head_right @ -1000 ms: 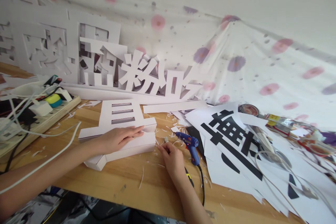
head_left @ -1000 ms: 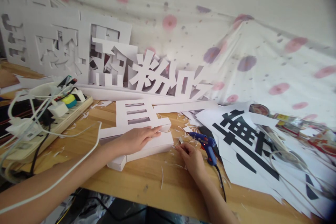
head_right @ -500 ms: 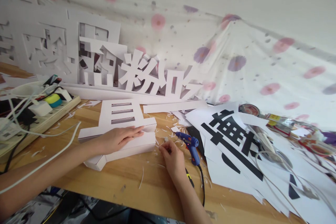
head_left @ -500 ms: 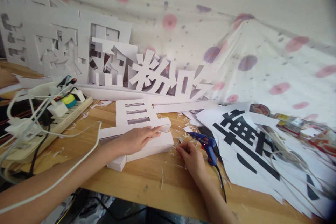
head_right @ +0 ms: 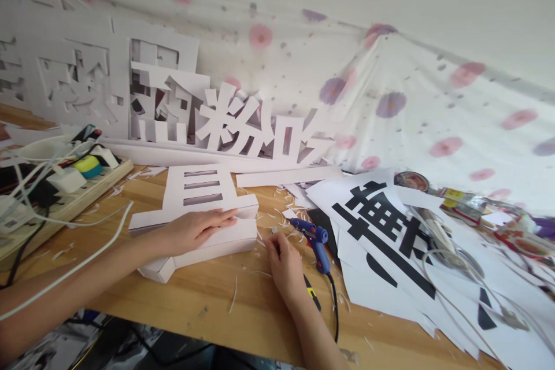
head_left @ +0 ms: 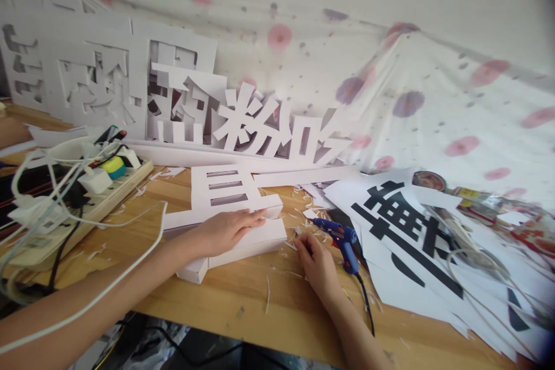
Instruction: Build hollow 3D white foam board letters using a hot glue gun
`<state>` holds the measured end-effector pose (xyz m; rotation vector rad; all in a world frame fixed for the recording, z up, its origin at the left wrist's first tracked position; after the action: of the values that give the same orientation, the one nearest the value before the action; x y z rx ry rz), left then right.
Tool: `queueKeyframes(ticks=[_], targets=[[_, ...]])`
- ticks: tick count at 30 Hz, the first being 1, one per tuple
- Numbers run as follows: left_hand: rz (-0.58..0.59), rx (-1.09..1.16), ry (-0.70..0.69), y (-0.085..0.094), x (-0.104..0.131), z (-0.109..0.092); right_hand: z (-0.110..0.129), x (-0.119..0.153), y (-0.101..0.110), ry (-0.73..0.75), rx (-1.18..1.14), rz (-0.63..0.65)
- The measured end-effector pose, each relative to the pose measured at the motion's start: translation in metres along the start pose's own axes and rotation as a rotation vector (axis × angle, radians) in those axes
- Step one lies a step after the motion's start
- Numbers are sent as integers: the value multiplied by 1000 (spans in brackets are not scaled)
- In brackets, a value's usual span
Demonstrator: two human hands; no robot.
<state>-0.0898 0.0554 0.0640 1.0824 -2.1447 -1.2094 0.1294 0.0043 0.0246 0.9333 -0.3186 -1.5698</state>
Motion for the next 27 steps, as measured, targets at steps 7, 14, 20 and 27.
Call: queueKeyframes(ticks=[7,14,20,27], targets=[[5,-3,-2,1,-1,-1,-3,0,-4,10,2,69],[9,2,5,0,-2,-2,0,1,-4,46,-21,55],[1,-18,1,0,-1,0,-4,3,-4,-8,-87,34],[-8,-19,-18,-2,0,2,-4,3,1,-14,-23,-26]])
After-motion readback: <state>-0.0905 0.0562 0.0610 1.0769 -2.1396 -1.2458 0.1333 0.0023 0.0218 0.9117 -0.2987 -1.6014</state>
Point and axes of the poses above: each hand's wrist, its own x-axis away from the middle knuckle, its own y-axis out of the back of the hand, z = x × y, the point moved 4 cm from there along -x, towards the middle knuckle, and after that the axes turned 14 degrees about y, right-handed, at the moved point
